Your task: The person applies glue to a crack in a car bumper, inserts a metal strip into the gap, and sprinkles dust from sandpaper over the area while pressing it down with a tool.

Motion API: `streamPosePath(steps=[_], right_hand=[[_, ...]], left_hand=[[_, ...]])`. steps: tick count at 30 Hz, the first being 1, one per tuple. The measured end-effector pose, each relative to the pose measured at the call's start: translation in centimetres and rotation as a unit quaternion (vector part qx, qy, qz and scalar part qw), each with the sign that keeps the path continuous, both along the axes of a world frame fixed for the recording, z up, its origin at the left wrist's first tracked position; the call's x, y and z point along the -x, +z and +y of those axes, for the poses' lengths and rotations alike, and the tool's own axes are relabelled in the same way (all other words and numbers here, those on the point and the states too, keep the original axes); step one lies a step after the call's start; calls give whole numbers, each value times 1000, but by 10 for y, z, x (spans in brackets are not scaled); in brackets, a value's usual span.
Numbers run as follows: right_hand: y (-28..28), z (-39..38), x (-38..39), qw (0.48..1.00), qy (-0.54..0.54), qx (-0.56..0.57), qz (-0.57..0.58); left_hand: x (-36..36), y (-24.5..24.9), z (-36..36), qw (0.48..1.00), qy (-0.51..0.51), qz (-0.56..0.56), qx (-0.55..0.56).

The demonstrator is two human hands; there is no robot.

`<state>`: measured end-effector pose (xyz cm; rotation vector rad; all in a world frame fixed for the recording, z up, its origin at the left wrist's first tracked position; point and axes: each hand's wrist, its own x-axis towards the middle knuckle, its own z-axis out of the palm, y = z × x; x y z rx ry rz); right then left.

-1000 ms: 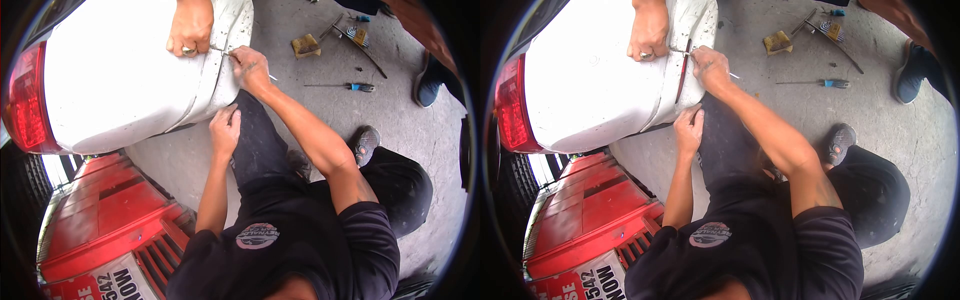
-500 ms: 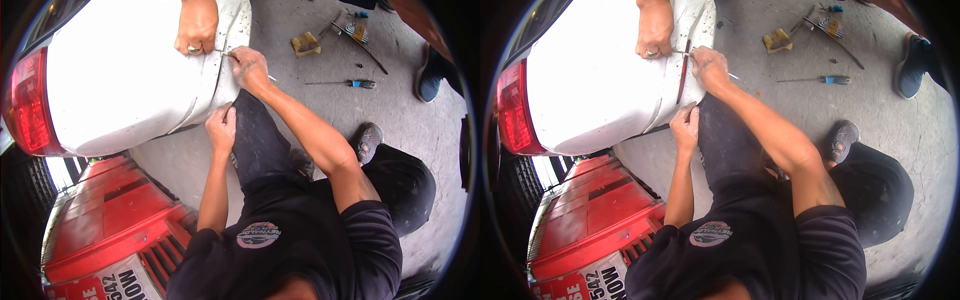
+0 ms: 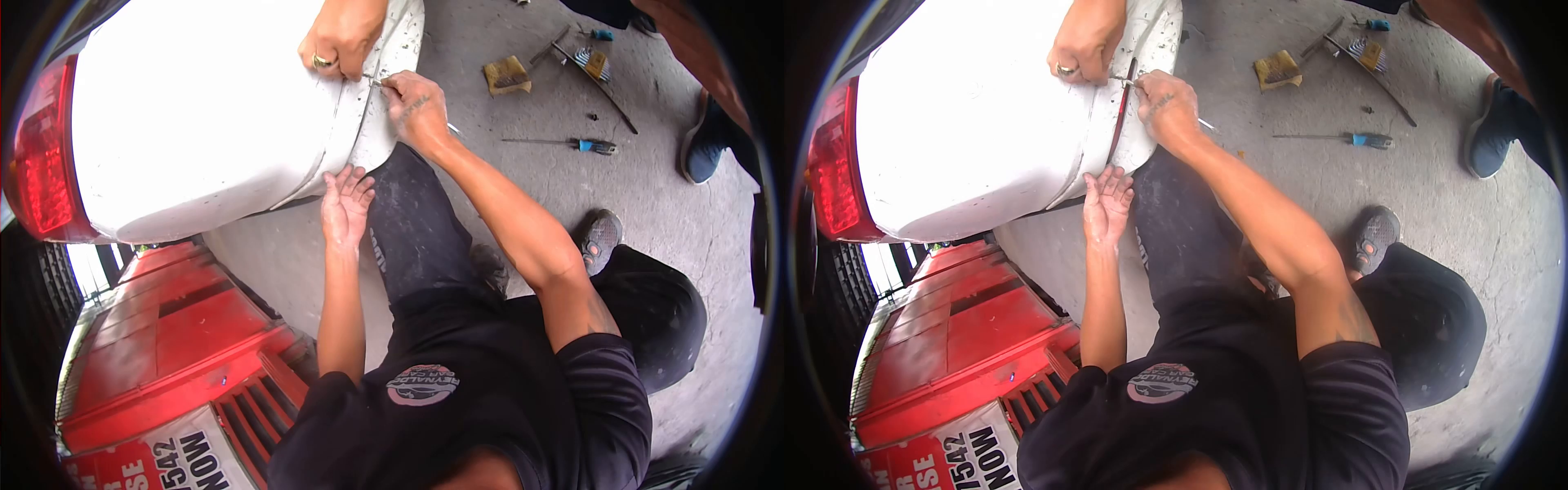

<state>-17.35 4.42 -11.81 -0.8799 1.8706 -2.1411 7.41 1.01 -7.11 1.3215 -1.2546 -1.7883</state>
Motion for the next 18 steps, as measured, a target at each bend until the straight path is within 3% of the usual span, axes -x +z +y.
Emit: streamPosePath(steps=[5, 18], right_hand=[[-3, -2, -1, 1000, -9, 3, 13], [-7, -6, -1, 1000, -11, 23, -13]], left_hand=[[9, -13, -1, 993, 45, 102, -36], [16, -16, 2, 993, 68, 91, -21]])
